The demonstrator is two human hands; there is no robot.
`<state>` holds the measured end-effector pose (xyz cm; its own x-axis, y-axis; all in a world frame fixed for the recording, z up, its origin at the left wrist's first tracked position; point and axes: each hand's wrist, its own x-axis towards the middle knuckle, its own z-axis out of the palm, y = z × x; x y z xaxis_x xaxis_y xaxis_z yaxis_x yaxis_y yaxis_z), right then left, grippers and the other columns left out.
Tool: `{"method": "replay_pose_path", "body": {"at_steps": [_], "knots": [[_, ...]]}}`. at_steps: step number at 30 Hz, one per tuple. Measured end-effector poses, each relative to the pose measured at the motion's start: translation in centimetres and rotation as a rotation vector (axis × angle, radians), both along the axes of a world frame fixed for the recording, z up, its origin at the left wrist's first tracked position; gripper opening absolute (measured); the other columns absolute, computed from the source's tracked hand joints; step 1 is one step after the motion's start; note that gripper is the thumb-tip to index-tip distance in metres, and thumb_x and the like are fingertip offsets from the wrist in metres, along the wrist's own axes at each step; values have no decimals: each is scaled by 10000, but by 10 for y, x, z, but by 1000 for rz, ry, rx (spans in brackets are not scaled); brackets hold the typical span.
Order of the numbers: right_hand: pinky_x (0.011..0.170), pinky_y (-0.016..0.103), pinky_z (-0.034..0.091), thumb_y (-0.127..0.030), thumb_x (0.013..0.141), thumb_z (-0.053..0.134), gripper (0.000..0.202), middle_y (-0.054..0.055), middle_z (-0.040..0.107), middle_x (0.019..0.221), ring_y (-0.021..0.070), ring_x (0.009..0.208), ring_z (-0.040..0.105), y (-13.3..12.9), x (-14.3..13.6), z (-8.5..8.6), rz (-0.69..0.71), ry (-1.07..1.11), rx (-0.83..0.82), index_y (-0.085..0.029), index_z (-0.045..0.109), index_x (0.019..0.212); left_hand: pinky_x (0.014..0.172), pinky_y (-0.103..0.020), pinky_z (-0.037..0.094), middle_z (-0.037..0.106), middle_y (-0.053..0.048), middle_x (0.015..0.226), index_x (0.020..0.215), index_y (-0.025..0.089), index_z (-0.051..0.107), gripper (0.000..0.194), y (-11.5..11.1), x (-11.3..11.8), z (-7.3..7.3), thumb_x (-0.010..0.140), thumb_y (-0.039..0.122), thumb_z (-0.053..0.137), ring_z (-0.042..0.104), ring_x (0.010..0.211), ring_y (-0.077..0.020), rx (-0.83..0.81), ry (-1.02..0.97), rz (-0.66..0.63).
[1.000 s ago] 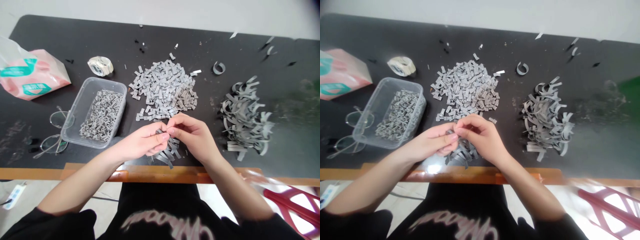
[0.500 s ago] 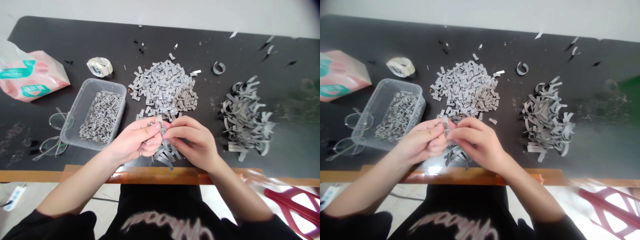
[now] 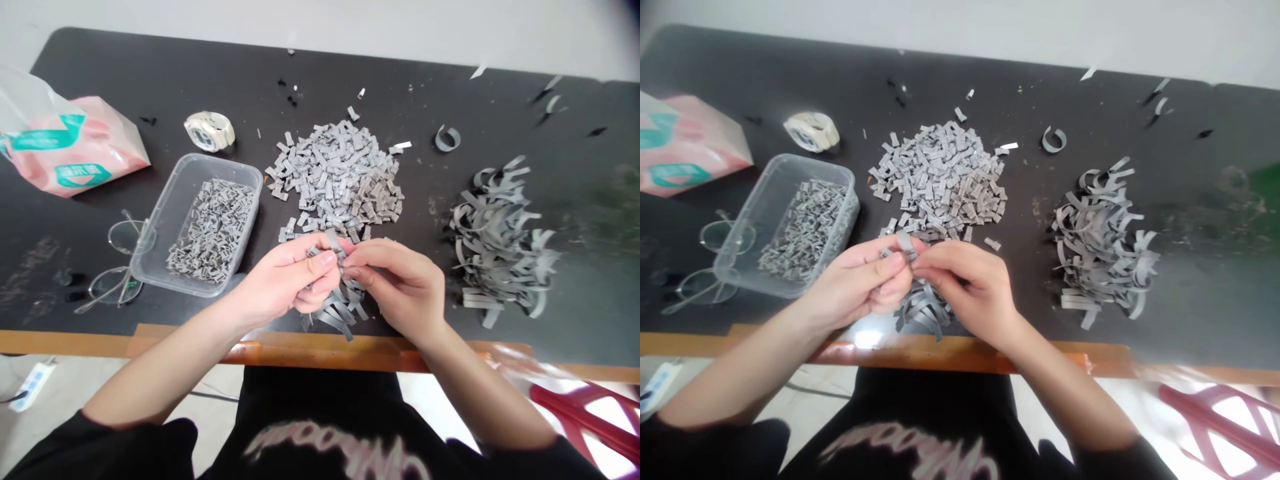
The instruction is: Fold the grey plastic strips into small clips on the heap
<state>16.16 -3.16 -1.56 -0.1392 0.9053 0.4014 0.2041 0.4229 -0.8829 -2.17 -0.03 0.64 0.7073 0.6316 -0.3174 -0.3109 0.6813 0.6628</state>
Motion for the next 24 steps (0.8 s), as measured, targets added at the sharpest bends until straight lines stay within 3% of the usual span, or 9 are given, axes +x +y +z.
{"method": "replay_pose_path", "body": {"at_steps": [7,14,19,24], "knots": [[691,274,596,-52,900,643,266,47,759,916,162,796,716,-2,2,0,-41,-134,173,-253,808,956,408,-128,172,416,91,565,1059,180,575,153,-2,0,-1,974,298,624,221,448,-29,-6,44,-7],[683,272,597,-39,900,632,289,47,732,902,158,780,708,-2,5,3,-18,-130,258,-253,804,993,405,-132,161,425,91,560,999,174,561,141,-2,-2,0,982,303,616,220,448,-30,-39,27,-40],[728,251,585,-16,887,652,284,45,728,935,142,813,699,-3,6,2,31,-58,178,-229,798,1004,411,-139,185,428,100,556,969,193,531,189,-6,-2,-2,973,347,639,231,435,-30,61,-38,-11],[784,216,579,-32,904,664,246,44,745,994,128,877,707,-4,7,0,139,88,69,-204,790,1027,454,-161,236,463,88,565,951,199,498,206,-10,-4,-2,976,351,634,292,469,-48,186,18,26]]}}
